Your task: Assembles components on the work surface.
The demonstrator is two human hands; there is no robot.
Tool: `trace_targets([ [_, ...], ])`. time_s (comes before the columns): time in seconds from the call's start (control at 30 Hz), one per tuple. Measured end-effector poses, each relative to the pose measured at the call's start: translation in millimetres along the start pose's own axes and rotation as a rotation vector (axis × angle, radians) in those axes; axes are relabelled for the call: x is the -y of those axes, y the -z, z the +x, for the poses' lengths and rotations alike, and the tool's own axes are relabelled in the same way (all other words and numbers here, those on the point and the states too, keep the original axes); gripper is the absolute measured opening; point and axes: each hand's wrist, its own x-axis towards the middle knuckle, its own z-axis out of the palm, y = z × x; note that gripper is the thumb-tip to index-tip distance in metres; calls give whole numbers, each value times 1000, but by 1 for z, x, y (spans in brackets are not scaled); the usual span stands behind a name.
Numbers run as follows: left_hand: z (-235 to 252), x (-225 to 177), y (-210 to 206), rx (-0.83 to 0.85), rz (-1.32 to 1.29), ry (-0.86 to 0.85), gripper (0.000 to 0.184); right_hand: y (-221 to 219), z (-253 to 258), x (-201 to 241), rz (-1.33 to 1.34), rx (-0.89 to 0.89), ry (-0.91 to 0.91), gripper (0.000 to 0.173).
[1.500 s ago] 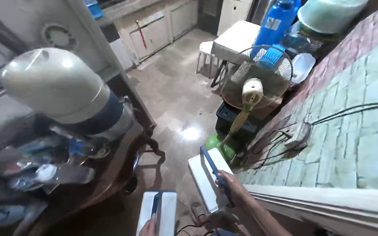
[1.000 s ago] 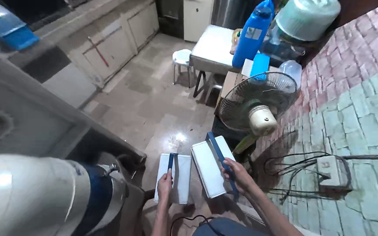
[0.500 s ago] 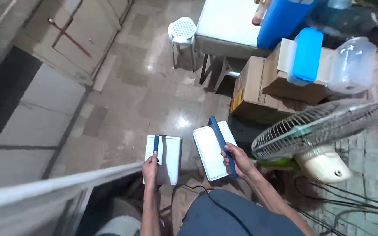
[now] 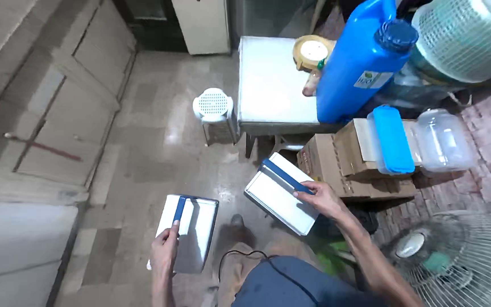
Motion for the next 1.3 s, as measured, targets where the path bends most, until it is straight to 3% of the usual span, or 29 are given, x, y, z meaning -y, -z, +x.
trace_targets([
  [0.13,102,-106,15,83,78,-159,55,19,86,39,-161,-90,72,24],
  [0.33,233,-261,-6,130,142,-415,67,56,204,73,-316,-187,274,21],
  [0.57,358,-466,-69,177,149,-613,62,115,366,102,-455,-76,429,25],
  [0.77,434,-597,-152,331,202,-691,62,150,459,93,-524,-70,475,27],
  [1.03,498,-698,-279,578,461,-834,67,169,533,82,-523,1,452,26],
  [1.3,518,-738,-354,777,680,-918,68,167,536,73,-454,-42,226,25],
])
